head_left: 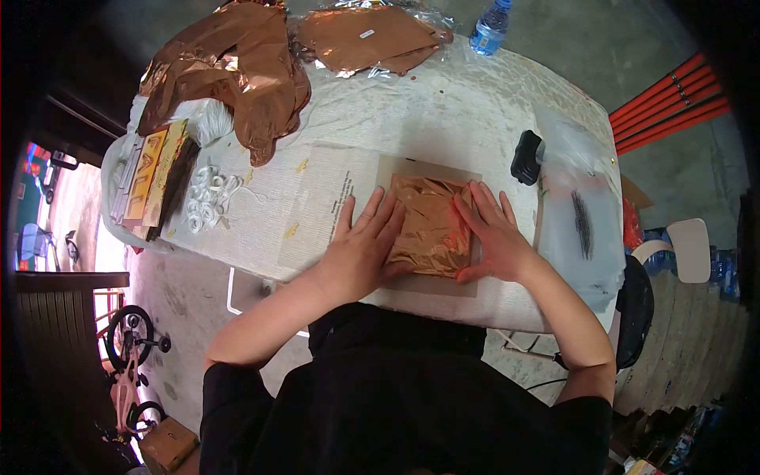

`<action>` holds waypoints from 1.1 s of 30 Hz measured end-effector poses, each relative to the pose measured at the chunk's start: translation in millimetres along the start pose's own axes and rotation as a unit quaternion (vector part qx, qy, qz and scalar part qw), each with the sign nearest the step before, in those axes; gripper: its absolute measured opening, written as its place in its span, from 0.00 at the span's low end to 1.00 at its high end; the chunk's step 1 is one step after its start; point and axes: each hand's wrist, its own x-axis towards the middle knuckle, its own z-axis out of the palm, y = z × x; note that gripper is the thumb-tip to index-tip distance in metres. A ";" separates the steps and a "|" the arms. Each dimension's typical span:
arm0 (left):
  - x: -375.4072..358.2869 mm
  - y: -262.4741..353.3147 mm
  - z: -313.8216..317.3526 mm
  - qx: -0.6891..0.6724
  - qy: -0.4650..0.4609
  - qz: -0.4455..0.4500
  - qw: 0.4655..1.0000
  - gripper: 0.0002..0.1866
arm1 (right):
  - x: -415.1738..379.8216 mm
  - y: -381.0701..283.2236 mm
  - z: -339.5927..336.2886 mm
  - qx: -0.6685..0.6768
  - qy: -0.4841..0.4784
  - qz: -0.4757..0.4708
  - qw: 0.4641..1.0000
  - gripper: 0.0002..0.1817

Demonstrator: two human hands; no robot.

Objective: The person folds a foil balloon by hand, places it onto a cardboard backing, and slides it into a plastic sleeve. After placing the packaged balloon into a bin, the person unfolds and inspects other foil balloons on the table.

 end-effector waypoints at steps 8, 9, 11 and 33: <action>2.2 13.9 15.6 0.040 0.029 -0.013 0.999 0.42 | -1.6 -2.8 -2.5 -0.007 -0.016 -0.006 1.000 0.67; 4.9 17.5 19.0 0.039 0.029 -0.015 0.999 0.42 | -1.5 -2.7 -2.5 -0.008 -0.017 -0.005 1.000 0.68; 9.7 23.8 24.6 0.049 0.045 -0.031 0.997 0.42 | -1.9 -2.8 -3.0 -0.010 -0.018 -0.001 1.000 0.68; 3.0 5.1 -2.4 0.008 0.030 0.017 0.999 0.44 | -16.4 -4.7 -12.8 0.036 -0.033 0.043 0.998 0.65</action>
